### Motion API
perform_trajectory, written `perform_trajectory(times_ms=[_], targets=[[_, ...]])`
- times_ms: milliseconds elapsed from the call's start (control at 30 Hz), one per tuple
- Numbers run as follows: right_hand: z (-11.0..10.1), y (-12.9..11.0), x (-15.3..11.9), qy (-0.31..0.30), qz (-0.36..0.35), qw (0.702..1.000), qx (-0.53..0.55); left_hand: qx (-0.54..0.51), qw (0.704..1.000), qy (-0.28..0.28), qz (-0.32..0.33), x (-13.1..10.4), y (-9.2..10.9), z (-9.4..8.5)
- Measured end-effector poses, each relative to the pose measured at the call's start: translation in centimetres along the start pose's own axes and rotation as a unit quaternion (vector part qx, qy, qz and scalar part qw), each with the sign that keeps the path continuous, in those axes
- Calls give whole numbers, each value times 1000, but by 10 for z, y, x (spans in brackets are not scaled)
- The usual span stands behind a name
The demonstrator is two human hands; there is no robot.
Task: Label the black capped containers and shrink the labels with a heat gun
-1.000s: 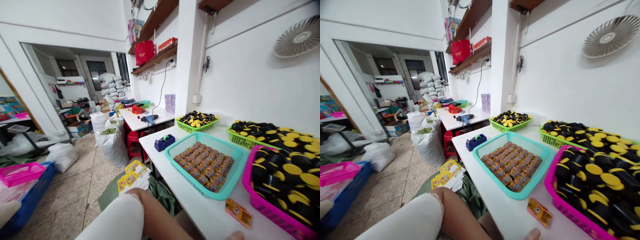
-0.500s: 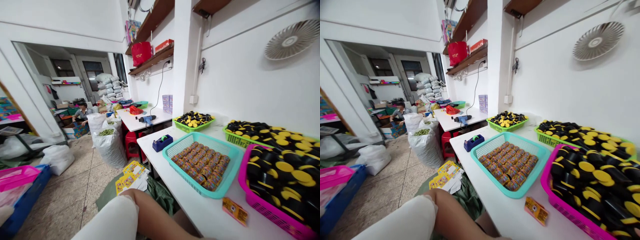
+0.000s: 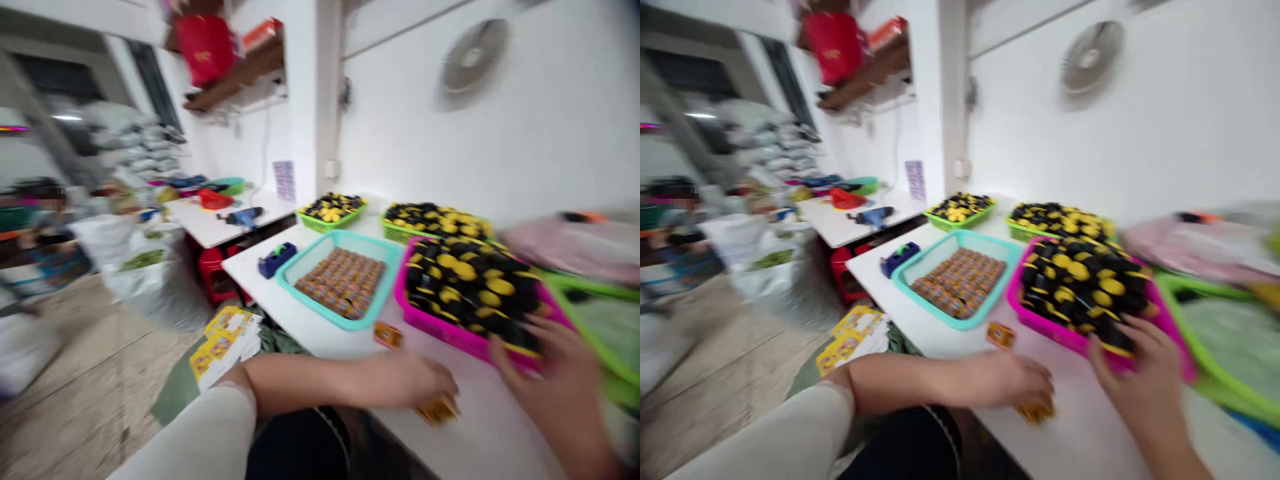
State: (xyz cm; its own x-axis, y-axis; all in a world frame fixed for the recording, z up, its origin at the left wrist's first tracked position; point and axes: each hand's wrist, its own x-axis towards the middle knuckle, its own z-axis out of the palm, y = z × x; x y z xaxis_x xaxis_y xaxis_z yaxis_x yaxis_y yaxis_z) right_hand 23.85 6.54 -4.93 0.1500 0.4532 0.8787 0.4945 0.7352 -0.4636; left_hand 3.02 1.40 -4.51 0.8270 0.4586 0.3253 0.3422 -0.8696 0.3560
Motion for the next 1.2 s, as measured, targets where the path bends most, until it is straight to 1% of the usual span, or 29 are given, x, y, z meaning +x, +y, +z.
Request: perform_trajectory(times_ms=[33, 67, 100, 133, 167, 200, 233, 267, 333, 367, 433, 500, 567, 667, 733, 833, 900, 967, 1033, 1100, 1133, 1200], targets=[[-6, 4, -3, -18, -31, 997, -70, -69, 996, 47, -26, 8, 2, -6], [-12, 6, -5, -38, -51, 991, -114, -154, 982, 93, -62, 18, 2, -11], [-16, 6, -5, -49, -55, 987, -140, -243, 956, 128, -104, 29, 1, -15], [-19, 5, -5, -58, -59, 984, -155, -329, 921, 154, -145, 40, -1, -17], [-21, 3, -4, -58, -51, 984, -158, -398, 883, 170, -179, 50, -3, -18], [-22, 1, -3, -57, -36, 987, -148, -446, 852, 182, -205, 60, -6, -18], [-23, -2, -1, -49, -4, 990, -130, -475, 830, 194, -220, 67, -9, -17], [-23, -4, 0, -40, 37, 994, -96, -491, 816, 207, -225, 73, -12, -15], [-24, -6, 1, -28, 120, 992, 31, -511, 797, 232, -227, 77, -19, -9], [-24, -6, 0, -24, 157, 982, 103, -521, 788, 236, -227, 77, -22, -4], [-26, -4, -1, -21, 211, 952, 221, -543, 774, 230, -230, 72, -30, 6], [-28, -2, -4, -29, 246, 930, 272, -551, 774, 212, -230, 66, -36, 16], [-29, 0, -5, -47, 263, 920, 285, -551, 782, 190, -221, 62, -41, 24], [-30, 0, -5, -79, 265, 914, 295, -522, 813, 161, -199, 59, -45, 29], [-31, -1, -5, -87, 269, 912, 298, -512, 825, 150, -184, 59, -46, 29], [-32, -1, -3, -93, 287, 906, 298, -525, 822, 141, -169, 58, -46, 26], [-32, -2, -2, -101, 303, 899, 299, -521, 826, 139, -160, 58, -44, 24], [-31, -3, -1, -103, 328, 887, 308, -503, 839, 140, -149, 57, -44, 23], [-30, -2, -1, -103, 353, 872, 324, -470, 859, 141, -143, 56, -43, 21], [-29, 0, -1, -115, 365, 860, 337, -442, 875, 142, -135, 56, -43, 19], [-29, 1, -1, -125, 362, 860, 338, -436, 878, 145, -132, 56, -43, 18], [-29, 3, -2, -151, 338, 872, 320, -427, 882, 153, -127, 57, -42, 16]])
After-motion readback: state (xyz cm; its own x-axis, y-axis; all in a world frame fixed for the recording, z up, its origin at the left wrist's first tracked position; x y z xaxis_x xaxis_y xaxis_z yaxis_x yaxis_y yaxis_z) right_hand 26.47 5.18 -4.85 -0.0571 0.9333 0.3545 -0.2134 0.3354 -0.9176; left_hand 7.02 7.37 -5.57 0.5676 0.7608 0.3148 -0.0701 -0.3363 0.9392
